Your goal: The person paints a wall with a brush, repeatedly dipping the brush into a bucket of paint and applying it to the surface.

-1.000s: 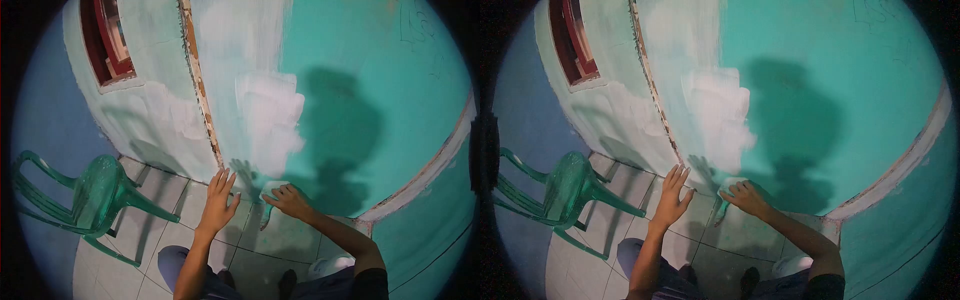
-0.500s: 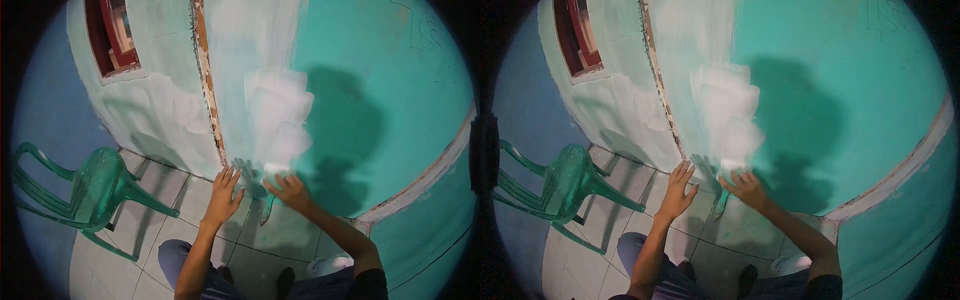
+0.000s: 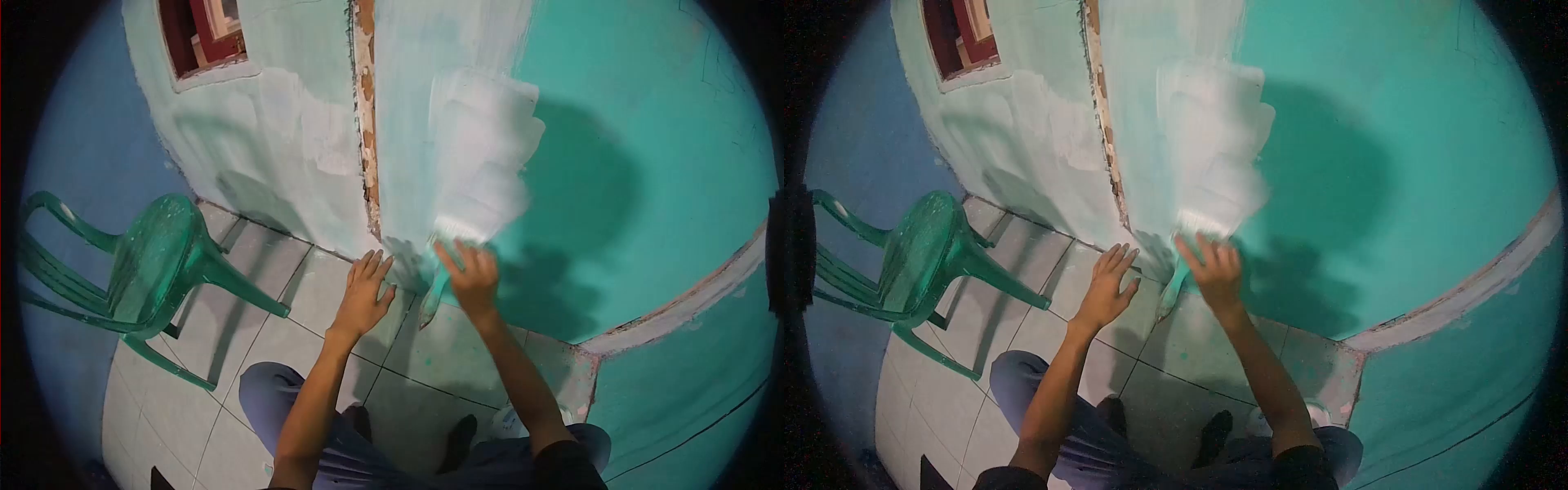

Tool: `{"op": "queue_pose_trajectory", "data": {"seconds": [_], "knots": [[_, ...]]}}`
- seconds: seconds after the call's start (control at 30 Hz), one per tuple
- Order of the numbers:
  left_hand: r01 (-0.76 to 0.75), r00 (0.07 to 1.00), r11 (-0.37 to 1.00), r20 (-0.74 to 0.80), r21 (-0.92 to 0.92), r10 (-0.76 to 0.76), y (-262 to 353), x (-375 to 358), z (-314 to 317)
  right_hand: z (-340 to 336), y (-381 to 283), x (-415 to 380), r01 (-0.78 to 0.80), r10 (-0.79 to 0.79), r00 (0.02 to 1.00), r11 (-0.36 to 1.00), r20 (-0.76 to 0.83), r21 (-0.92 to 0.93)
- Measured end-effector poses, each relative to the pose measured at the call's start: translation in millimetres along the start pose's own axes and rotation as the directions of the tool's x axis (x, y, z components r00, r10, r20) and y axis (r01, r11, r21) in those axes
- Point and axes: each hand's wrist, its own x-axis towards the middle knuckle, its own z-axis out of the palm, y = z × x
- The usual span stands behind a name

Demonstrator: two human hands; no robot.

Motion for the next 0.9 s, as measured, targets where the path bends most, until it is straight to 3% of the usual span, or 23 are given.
{"op": "queue_pose_trajectory", "data": {"seconds": [0.03, 0.1, 0.23, 0.3, 0.33, 0.4, 0.43, 0.57, 0.63, 0.7, 0.77, 0.8, 0.87, 0.9], "knots": [[0.014, 1.0, 1.0, -0.013, 0.015, -0.014, -3, 0, -3, 18, -11, -28, -0.001, 0.001, 1.0, 1.0, -0.002, 0.005], [0.026, 0.999, 0.999, -0.024, 0.021, -0.026, -2, 2, -5, 34, -30, -63, -0.039, -0.047, 0.959, 0.955, 0.28, 0.295], [-0.009, 0.998, 1.0, -0.06, -0.015, 0.008, 4, 5, -4, 35, -36, -52, -0.088, -0.024, 0.943, 0.944, 0.332, 0.318], [0.002, 0.999, 0.999, -0.05, -0.039, -0.004, 0, 2, 3, -3, -24, 16, -0.215, 0.174, 0.973, 0.925, 0.153, 0.314], [0.01, 1.0, 0.998, -0.023, -0.058, -0.011, -5, 3, 6, -11, -20, 30, -0.222, 0.177, 0.97, 0.924, 0.165, 0.312], [0.014, 1.0, 0.997, 0.014, -0.076, -0.013, -13, 0, 13, -20, -16, 44, -0.153, 0.176, 0.981, 0.962, -0.083, 0.228], [0.024, 1.0, 0.998, 0.015, -0.066, -0.024, -15, 0, 15, -14, -18, 36, -0.156, 0.178, 0.98, 0.962, -0.084, 0.224], [0.013, 0.999, 0.997, -0.043, -0.08, -0.016, -13, 5, 9, 42, -33, -58, -0.049, 0.035, 0.994, 0.989, 0.101, 0.137], [0.0, 0.998, 0.995, -0.066, -0.096, -0.007, -6, 7, 4, 44, -40, -80, -0.194, 0.088, 0.913, 0.953, 0.399, 0.232], [-0.014, 0.997, 0.995, -0.075, -0.094, 0.007, 0, 6, -2, 45, -39, -77, -0.194, 0.077, 0.883, 0.958, 0.464, 0.21], [-0.017, 0.996, 0.995, -0.092, -0.095, 0.009, -2, 7, -5, 27, -35, -31, -0.226, 0.145, 0.949, 0.932, 0.281, 0.282], [-0.021, 0.995, 0.995, -0.099, -0.097, 0.012, -2, 6, -5, 9, -28, -2, -0.226, 0.143, 0.948, 0.932, 0.286, 0.284], [-0.008, 0.995, 0.996, -0.095, -0.086, 0.0, -3, 5, -5, -23, -14, 42, -0.156, 0.173, 0.984, 0.955, -0.048, 0.251], [-0.002, 0.995, 0.998, -0.098, -0.07, -0.005, -4, 5, -6, -22, -12, 39, -0.162, 0.179, 0.983, 0.954, -0.045, 0.25]]}}
